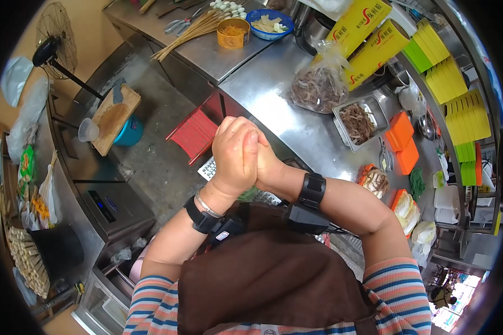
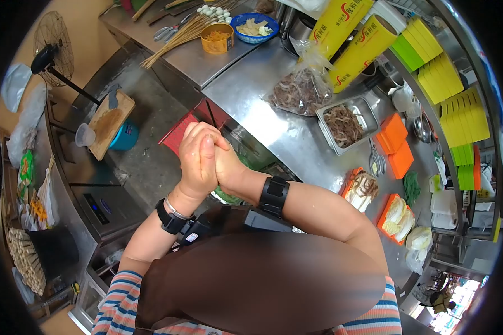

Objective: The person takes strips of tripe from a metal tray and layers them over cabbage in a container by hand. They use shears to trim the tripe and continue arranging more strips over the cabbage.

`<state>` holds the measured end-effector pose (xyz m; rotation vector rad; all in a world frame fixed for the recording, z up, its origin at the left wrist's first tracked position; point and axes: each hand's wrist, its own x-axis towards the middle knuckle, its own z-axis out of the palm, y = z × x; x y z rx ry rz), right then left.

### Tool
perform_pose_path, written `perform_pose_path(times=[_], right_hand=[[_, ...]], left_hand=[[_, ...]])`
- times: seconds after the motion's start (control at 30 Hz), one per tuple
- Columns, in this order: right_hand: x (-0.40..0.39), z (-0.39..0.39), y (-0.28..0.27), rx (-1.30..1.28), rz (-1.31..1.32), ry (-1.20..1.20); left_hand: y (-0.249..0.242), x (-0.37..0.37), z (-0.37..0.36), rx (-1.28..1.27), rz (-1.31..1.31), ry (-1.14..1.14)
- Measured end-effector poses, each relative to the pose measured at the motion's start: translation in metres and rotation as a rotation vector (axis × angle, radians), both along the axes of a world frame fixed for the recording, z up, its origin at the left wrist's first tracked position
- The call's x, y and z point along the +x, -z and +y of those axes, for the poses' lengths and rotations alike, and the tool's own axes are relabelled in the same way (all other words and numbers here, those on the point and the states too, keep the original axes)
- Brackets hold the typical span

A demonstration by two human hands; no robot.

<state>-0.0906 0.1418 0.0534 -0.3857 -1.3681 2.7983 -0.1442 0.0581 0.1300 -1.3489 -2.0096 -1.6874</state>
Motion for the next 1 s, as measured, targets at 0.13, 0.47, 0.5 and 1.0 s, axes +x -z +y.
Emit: perform_pose_path(times=[0.13,0.47,0.5,1.0], right_hand=[[-0.005,-0.014,0.016,0.034,-0.006,0.034],[-0.021,-0.067,0.085,0.134,0.017,0.244],[-0.018,-0.064,0.08,0.121,-0.021,0.243],[0.099,0.069,-0.005,-0.396,0.087,0.732]], left_hand=[[0.013,-0.001,-0.002,-0.042,0.017,0.002],[0.051,0.003,-0.013,-0.192,-0.042,0.164],[0.054,0.003,-0.012,-0.22,-0.062,0.176],[0.052,0.065,0.069,-0.187,-1.332,0.881]])
